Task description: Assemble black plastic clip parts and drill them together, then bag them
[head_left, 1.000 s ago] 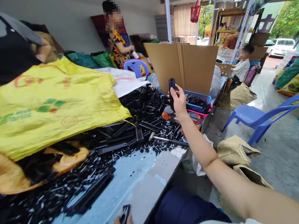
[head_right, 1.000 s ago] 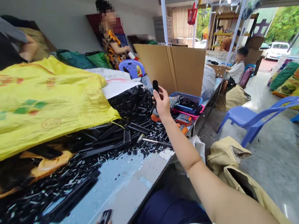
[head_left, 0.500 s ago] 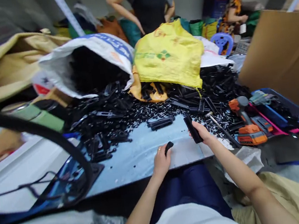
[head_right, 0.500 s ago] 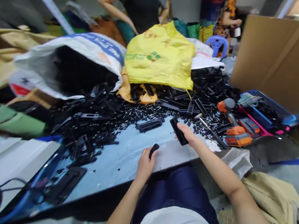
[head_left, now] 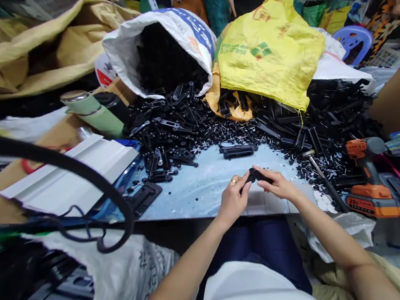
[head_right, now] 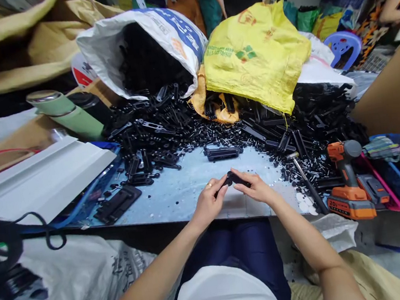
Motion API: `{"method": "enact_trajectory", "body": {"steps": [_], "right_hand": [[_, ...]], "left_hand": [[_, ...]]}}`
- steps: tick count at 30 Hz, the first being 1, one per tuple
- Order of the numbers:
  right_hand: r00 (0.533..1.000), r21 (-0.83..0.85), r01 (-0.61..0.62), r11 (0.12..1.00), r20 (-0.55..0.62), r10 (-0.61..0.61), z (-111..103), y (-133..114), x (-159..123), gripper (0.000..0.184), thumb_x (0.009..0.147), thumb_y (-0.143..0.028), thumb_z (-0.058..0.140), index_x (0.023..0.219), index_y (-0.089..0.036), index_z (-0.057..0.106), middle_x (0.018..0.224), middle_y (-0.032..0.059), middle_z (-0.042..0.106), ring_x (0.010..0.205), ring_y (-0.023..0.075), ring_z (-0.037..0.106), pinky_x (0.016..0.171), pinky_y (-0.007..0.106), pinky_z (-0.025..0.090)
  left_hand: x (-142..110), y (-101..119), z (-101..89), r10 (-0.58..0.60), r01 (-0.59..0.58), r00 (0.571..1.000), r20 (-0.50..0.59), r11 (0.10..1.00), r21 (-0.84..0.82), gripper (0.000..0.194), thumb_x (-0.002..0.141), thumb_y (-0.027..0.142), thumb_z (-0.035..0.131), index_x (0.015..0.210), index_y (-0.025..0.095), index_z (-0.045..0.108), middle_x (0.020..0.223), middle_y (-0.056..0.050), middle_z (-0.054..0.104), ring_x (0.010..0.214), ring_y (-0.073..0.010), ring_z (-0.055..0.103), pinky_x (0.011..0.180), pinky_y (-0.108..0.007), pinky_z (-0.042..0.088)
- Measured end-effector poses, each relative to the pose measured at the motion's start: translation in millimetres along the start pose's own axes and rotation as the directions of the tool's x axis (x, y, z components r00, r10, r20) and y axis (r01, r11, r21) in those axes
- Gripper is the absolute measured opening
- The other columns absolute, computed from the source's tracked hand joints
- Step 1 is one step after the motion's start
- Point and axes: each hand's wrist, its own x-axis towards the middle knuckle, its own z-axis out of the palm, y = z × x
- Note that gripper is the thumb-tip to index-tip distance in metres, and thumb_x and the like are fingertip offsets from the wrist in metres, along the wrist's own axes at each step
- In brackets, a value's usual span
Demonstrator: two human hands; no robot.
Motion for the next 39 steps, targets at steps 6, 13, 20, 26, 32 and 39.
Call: {"method": "enact_trajectory", "body": {"steps": [6, 13, 20, 26, 32, 39], "right_hand": [[0.982, -0.152, 0.117, 0.981, -0.128, -0.137, 8, -5, -5, 0.052, 0.086, -0.045, 0.047, 0.133, -0.024, 0.044, 0.091, 0.006, 0.06, 0.074, 0.0138, 0.056, 0.072, 0.031, 0.05], [0.975, 0.186, -0.062, 0.981, -0.2, 0.1, 11, -6, -7, 0.06, 0.087, -0.047, 0.041, 0.141, -0.025, 0.027, 0.079, -0.0001, 0.058, 0.049, 0.0074, 0.052, 0.052, 0.026, 0.051], [0.976, -0.153, 0.14, 0.978, -0.144, -0.162, -13, -20, -7, 0.05, 0.083, -0.043, 0.052, 0.129, -0.025, 0.049, 0.103, 0.0065, 0.063, 0.082, 0.016, 0.062, 0.078, 0.031, 0.051], [0.967, -0.346, 0.219, 0.912, -0.047, -0.25, -23, -17, -8, 0.052, 0.083, -0.044, 0.051, 0.13, -0.023, 0.047, 0.085, 0.0052, 0.064, 0.078, 0.0166, 0.06, 0.076, 0.031, 0.05], [0.929, -0.301, 0.207, 0.931, -0.238, -0.284, 8, -25, -7, 0.055, 0.089, -0.046, 0.039, 0.137, -0.019, 0.038, 0.096, 0.0096, 0.063, 0.079, 0.0168, 0.06, 0.075, 0.031, 0.051], [0.864, -0.257, 0.154, 0.954, -0.434, -0.256, 49, -34, -13, 0.052, 0.093, -0.039, 0.035, 0.141, -0.021, 0.029, 0.105, 0.0105, 0.061, 0.084, 0.0158, 0.061, 0.075, 0.03, 0.052]], "left_hand": [[6, 9, 1.4, 0.084, -0.086, 0.976, -0.199, 0.996, 0.002, 0.034, 0.091, 0.029, 0.038, 0.117, 0.018, 0.058, 0.082, -0.005, 0.057, 0.077, -0.0132, 0.056, 0.071, -0.026, 0.048], [22, 24, -9.2, 0.224, -0.225, 0.972, -0.064, 0.974, -0.013, 0.033, 0.09, 0.03, 0.041, 0.117, 0.019, 0.057, 0.088, -0.006, 0.061, 0.079, -0.0132, 0.058, 0.071, -0.025, 0.05], [11, 26, -5.1, 0.201, -0.194, 0.979, -0.036, 0.97, 0.147, 0.034, 0.091, 0.03, 0.038, 0.117, 0.02, 0.057, 0.085, -0.005, 0.059, 0.076, -0.0122, 0.059, 0.067, -0.022, 0.05], [10, 24, -8.5, 0.23, -0.229, 0.973, 0.017, 0.953, 0.2, 0.034, 0.091, 0.03, 0.038, 0.117, 0.02, 0.057, 0.084, -0.004, 0.058, 0.071, -0.0106, 0.058, 0.063, -0.02, 0.049], [10, 39, 15.3, 0.272, -0.232, 0.886, -0.374, 0.961, 0.149, 0.034, 0.092, 0.025, 0.036, 0.121, 0.017, 0.054, 0.085, -0.007, 0.06, 0.076, -0.0128, 0.058, 0.067, -0.024, 0.05], [14, 37, 2.2, 0.303, -0.285, 0.893, -0.332, 0.953, 0.102, 0.032, 0.092, 0.026, 0.038, 0.11, 0.015, 0.061, 0.082, -0.006, 0.063, 0.074, -0.0129, 0.058, 0.066, -0.025, 0.05]]}}
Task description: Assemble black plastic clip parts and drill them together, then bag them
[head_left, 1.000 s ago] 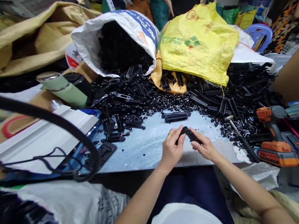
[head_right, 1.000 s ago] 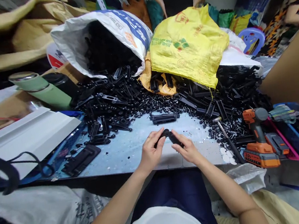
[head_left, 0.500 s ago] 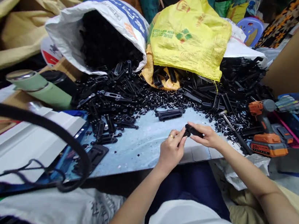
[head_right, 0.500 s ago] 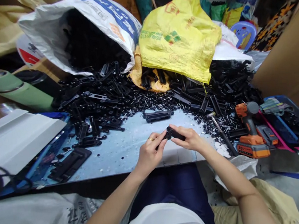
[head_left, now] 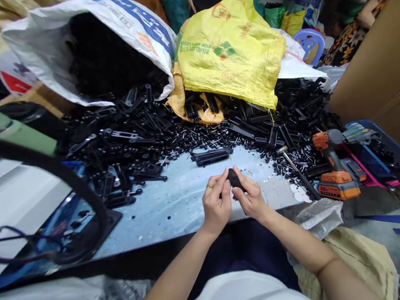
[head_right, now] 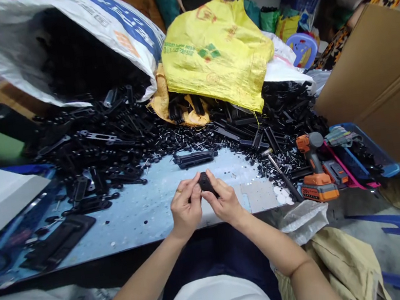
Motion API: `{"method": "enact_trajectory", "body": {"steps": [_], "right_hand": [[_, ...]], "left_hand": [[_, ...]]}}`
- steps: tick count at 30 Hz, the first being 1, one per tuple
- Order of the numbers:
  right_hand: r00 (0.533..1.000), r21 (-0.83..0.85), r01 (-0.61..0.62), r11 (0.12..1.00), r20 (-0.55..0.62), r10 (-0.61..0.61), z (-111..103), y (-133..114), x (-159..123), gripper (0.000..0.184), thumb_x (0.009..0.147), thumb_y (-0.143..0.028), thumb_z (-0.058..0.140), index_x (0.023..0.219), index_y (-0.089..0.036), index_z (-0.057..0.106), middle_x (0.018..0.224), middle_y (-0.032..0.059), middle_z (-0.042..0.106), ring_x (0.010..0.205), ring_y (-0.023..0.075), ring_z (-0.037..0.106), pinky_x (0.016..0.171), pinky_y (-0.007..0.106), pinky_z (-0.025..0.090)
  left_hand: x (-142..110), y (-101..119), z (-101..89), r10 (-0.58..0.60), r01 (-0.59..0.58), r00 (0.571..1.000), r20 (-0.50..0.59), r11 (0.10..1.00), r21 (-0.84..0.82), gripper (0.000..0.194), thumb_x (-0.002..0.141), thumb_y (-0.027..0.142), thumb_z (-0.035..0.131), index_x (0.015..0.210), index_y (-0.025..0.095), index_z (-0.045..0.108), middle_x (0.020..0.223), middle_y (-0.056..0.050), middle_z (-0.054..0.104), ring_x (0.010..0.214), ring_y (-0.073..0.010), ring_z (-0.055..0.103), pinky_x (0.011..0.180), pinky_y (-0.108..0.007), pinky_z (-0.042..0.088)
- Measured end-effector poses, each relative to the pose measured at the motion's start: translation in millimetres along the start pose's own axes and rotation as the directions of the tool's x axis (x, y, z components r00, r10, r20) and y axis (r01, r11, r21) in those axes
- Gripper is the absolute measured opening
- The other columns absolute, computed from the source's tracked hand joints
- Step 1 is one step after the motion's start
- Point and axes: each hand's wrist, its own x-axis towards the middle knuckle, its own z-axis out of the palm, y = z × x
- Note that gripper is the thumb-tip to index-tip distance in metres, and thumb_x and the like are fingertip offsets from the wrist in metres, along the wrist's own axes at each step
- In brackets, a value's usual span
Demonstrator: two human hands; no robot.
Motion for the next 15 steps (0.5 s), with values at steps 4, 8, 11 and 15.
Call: {"method": "enact_trajectory", "body": {"steps": [4, 8, 11, 15], "right_hand": [[0.999, -0.032, -0.03, 0.999, -0.029, 0.029, 7, 1, -4, 0.054, 0.092, -0.039, 0.035, 0.142, -0.021, 0.025, 0.105, 0.0109, 0.06, 0.084, 0.016, 0.061, 0.073, 0.029, 0.053], [0.997, -0.068, -0.079, 0.995, 0.016, 0.08, 18, 8, -4, 0.055, 0.092, -0.039, 0.036, 0.141, -0.017, 0.027, 0.107, 0.0117, 0.062, 0.092, 0.0172, 0.06, 0.08, 0.03, 0.051], [0.962, -0.177, -0.187, 0.966, 0.167, 0.217, 24, 11, -6, 0.049, 0.092, -0.039, 0.038, 0.137, -0.021, 0.035, 0.11, 0.0076, 0.063, 0.099, 0.0161, 0.06, 0.087, 0.028, 0.047], [0.83, -0.408, -0.194, 0.892, 0.417, 0.371, 18, 14, -12, 0.052, 0.088, -0.048, 0.043, 0.134, -0.025, 0.039, 0.112, 0.005, 0.063, 0.101, 0.0172, 0.06, 0.083, 0.027, 0.048]], "left_hand": [[4, -8, -5.1, 0.01, -0.008, 0.999, 0.048, 1.0, -0.029, 0.032, 0.091, 0.027, 0.038, 0.106, 0.015, 0.063, 0.081, -0.006, 0.065, 0.074, -0.0137, 0.059, 0.068, -0.026, 0.05], [-4, -17, 0.4, -0.104, 0.105, 0.995, 0.005, 0.994, -0.03, 0.034, 0.089, 0.032, 0.039, 0.104, 0.015, 0.064, 0.087, -0.008, 0.066, 0.079, -0.0162, 0.06, 0.072, -0.029, 0.051], [-26, -33, 0.9, -0.376, 0.386, 0.918, 0.126, 0.92, -0.069, 0.042, 0.084, 0.041, 0.041, 0.11, 0.014, 0.06, 0.086, -0.008, 0.065, 0.07, -0.0158, 0.061, 0.064, -0.028, 0.052], [-68, -75, -8.2, -0.706, 0.725, 0.683, 0.188, 0.686, -0.061, 0.058, 0.075, 0.046, 0.051, 0.123, 0.014, 0.048, 0.069, 0.001, 0.056, 0.052, -0.0112, 0.055, 0.048, -0.022, 0.046]]}}
